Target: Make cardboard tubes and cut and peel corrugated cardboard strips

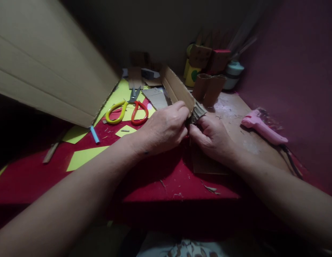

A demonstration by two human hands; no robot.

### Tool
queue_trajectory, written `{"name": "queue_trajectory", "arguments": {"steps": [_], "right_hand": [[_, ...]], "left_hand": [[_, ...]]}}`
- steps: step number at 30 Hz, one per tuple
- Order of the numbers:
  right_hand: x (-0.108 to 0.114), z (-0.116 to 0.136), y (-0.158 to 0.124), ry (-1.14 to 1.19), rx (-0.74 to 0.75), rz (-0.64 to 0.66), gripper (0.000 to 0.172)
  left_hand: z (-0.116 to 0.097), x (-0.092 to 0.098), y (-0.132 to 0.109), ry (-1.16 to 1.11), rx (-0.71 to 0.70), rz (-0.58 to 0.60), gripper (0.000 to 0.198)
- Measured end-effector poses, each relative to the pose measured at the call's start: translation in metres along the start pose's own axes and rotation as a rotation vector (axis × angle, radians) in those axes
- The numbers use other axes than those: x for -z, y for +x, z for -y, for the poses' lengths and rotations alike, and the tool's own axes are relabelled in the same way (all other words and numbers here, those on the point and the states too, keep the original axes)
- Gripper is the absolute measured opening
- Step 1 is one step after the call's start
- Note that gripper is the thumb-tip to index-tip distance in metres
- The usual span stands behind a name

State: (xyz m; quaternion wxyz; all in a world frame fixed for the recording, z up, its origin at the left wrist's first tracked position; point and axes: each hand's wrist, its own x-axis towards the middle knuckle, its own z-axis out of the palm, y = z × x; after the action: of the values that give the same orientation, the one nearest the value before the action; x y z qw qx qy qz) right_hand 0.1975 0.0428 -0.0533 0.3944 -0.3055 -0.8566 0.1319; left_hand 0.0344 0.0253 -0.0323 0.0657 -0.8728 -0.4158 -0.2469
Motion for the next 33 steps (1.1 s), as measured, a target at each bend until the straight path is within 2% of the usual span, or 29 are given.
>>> {"name": "queue_trajectory", "arguments": {"steps": [9,16,26,33], "right_hand": [[0.0028,0.0027,0.0015,0.162,-0.038,-0.008,0.015],[0.0008,-0.0018,0.0007,0.173,-0.032,-0.012,0.014],[0.0008,0.0031,0.0025,0.098,0.030,-0.075,0.012],[0.0011,0.0029,0.0018,0.067,0.032,-0.092,0.011]], "left_hand": [[0.0050,0.0049,0.0015,-0.211,-0.038,-0.025,0.014],[0.0051,-0.0004,0.0015,-0.175,-0.011,-0.055,0.012],[0.0077,0.0083,0.0041,-0.586,0.146,0.012,0.016],[0.0096,0.0073,0.0059,-0.697,0.175,0.003,0.014]]}}
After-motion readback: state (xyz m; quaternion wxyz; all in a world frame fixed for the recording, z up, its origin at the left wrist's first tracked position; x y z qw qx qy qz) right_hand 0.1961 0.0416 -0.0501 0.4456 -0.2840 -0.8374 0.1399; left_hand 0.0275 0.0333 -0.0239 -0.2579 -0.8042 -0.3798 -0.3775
